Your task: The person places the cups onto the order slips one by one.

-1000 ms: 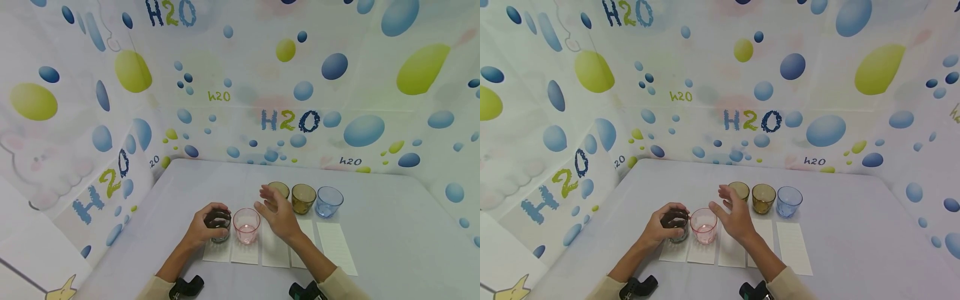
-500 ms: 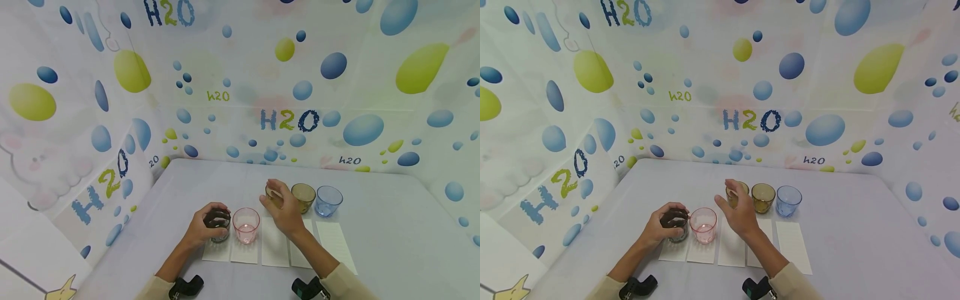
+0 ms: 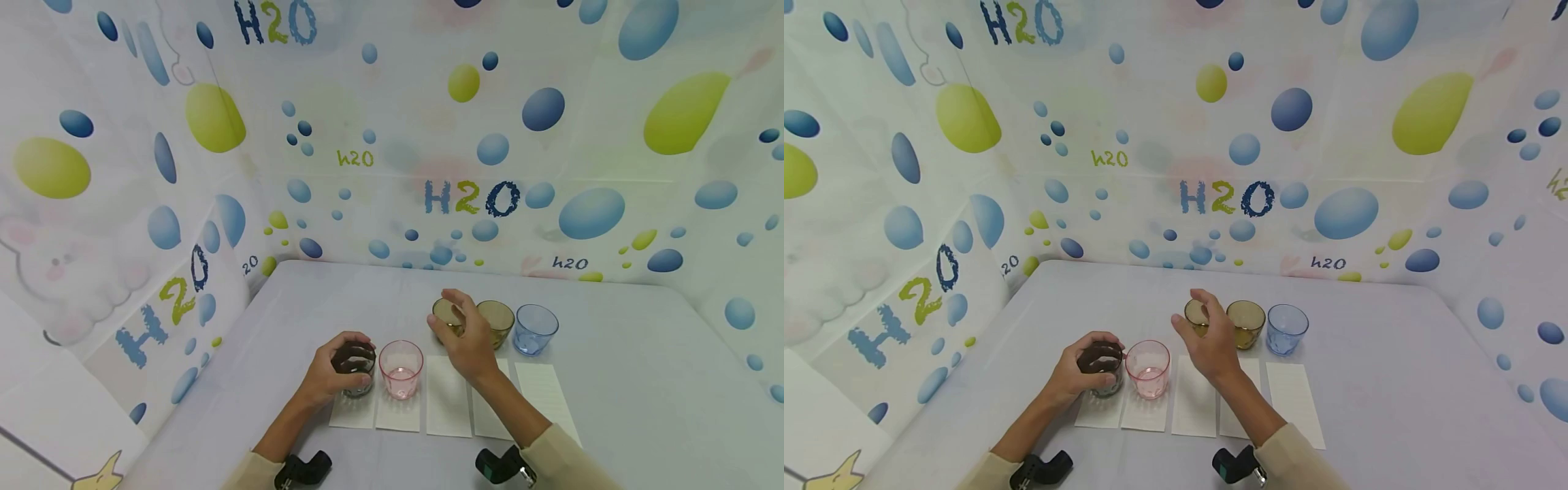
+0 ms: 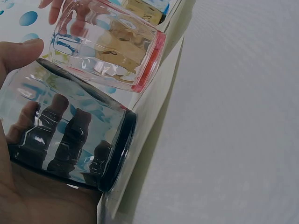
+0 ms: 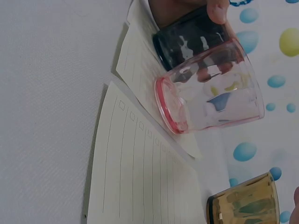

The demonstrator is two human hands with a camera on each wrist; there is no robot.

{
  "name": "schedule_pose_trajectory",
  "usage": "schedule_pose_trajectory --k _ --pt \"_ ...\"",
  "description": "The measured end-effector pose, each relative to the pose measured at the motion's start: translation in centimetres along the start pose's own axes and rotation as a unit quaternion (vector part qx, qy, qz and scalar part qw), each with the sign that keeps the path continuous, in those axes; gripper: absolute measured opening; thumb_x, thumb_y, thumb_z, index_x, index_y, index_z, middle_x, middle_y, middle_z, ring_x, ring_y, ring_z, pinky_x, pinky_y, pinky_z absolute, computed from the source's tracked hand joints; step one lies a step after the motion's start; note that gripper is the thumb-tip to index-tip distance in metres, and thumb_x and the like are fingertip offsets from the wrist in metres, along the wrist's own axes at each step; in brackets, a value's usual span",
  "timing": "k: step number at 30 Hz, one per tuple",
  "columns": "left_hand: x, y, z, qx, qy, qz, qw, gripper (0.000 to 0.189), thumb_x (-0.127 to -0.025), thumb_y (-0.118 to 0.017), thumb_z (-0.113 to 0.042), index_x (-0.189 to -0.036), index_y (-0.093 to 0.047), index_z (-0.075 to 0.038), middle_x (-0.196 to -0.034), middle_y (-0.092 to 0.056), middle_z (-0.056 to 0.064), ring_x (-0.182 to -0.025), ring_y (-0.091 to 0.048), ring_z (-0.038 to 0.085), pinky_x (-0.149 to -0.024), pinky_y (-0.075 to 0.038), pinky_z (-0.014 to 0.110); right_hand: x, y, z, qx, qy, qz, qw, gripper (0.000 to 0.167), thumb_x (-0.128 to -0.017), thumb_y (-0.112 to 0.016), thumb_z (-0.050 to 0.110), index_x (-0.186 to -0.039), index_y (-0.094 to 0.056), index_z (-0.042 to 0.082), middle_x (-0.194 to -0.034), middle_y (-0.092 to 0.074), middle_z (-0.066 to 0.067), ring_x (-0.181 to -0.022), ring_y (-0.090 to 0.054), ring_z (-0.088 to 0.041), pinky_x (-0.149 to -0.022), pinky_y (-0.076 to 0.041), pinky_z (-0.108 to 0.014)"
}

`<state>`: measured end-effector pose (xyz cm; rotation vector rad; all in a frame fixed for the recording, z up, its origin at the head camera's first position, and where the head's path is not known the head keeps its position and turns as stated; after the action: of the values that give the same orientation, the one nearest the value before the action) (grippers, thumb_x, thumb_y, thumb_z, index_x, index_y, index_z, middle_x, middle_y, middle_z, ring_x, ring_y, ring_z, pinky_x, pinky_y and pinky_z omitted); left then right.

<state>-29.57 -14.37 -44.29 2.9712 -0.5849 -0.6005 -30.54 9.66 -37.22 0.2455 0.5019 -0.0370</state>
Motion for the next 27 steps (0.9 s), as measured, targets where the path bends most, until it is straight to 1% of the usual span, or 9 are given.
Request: schedule_pose_trajectory --k 5,10,12,17,18,22,27 --pt "0.1 0.1 0.0 0.002 0.0 0.0 1.0 0.062 -0.078 -0.08 -0.001 -0.131 -0.05 0.012 -0.123 -0.06 0.027 -0.114 -0.061 0.041 -0.099 -0.055 0.043 -0.3 0.1 -0.5 0.027 -0.005 -0.014 0.9995 0.052 -0.095 -0.071 0.023 -0.141 -0.052 0.009 -0.146 -0.054 -0.009 -0.143 -0.042 -0.024 -0.121 -0.031 -0.047" --pt "0.1 0.1 0.0 -0.002 0.002 -0.002 1.0 0.06 -0.078 -0.08 -0.001 -0.13 -0.052 0.009 -0.123 -0.061 0.025 -0.113 -0.062 0.039 -0.098 -0.056 0.043 -0.7 0.4 -1.1 0.055 -0.018 -0.023 0.9981 0.052 -0.094 -0.07 0.026 -0.141 -0.053 0.011 -0.149 -0.051 -0.011 -0.145 -0.039 -0.026 -0.121 -0.028 -0.053" --pt "0.1 0.0 0.0 -0.006 0.002 -0.002 1.0 0.059 -0.078 -0.08 -0.002 -0.13 -0.053 0.007 -0.123 -0.061 0.025 -0.113 -0.062 0.04 -0.098 -0.056 0.043 -0.8 0.4 -1.1 0.067 -0.02 -0.021 0.9974 0.053 -0.094 -0.07 0.027 -0.141 -0.053 0.01 -0.149 -0.051 -0.011 -0.145 -0.039 -0.027 -0.121 -0.029 -0.053" --pt "0.1 0.0 -0.1 -0.005 0.002 -0.001 1.0 0.062 -0.078 -0.081 -0.003 -0.131 -0.052 0.01 -0.123 -0.06 0.026 -0.113 -0.063 0.038 -0.098 -0.056 0.044 -1.2 0.3 -1.5 0.095 -0.027 -0.011 0.9951 0.055 -0.094 -0.069 0.031 -0.142 -0.052 0.011 -0.149 -0.051 -0.009 -0.144 -0.041 -0.028 -0.119 -0.031 -0.055" --pt "0.1 0.0 -0.2 -0.005 0.002 -0.001 1.0 0.062 -0.078 -0.081 -0.003 -0.131 -0.051 0.011 -0.123 -0.06 0.026 -0.112 -0.063 0.038 -0.098 -0.056 0.043 -1.3 0.2 -1.7 0.098 -0.03 -0.009 0.9947 0.055 -0.094 -0.069 0.031 -0.143 -0.051 0.011 -0.15 -0.051 -0.009 -0.144 -0.04 -0.028 -0.119 -0.031 -0.055" --pt "0.0 0.0 -0.2 -0.007 0.002 -0.004 1.0 0.06 -0.078 -0.08 0.0 -0.13 -0.052 0.009 -0.123 -0.06 0.027 -0.112 -0.063 0.039 -0.098 -0.056 0.043 -1.6 0.0 -2.3 0.103 -0.044 0.0 0.9937 0.056 -0.095 -0.069 0.034 -0.144 -0.05 0.014 -0.151 -0.05 -0.008 -0.145 -0.04 -0.028 -0.119 -0.03 -0.056" --pt "-0.1 0.0 -0.1 0.0 0.004 -0.004 1.0 0.061 -0.078 -0.08 0.001 -0.13 -0.051 0.012 -0.123 -0.06 0.028 -0.113 -0.062 0.039 -0.098 -0.056 0.043 -1.7 -0.2 -2.9 0.106 -0.055 0.005 0.9928 0.056 -0.095 -0.068 0.036 -0.144 -0.05 0.015 -0.152 -0.048 -0.007 -0.146 -0.038 -0.027 -0.12 -0.029 -0.057"
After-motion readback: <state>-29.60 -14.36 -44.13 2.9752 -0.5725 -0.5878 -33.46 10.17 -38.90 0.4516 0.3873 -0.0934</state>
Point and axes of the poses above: each hand's wrist, its own x-axis away from the middle knuckle, its own y-axis out of the back of the hand, z = x × y, the point moved 9 cm from there along -x, towards the middle knuckle
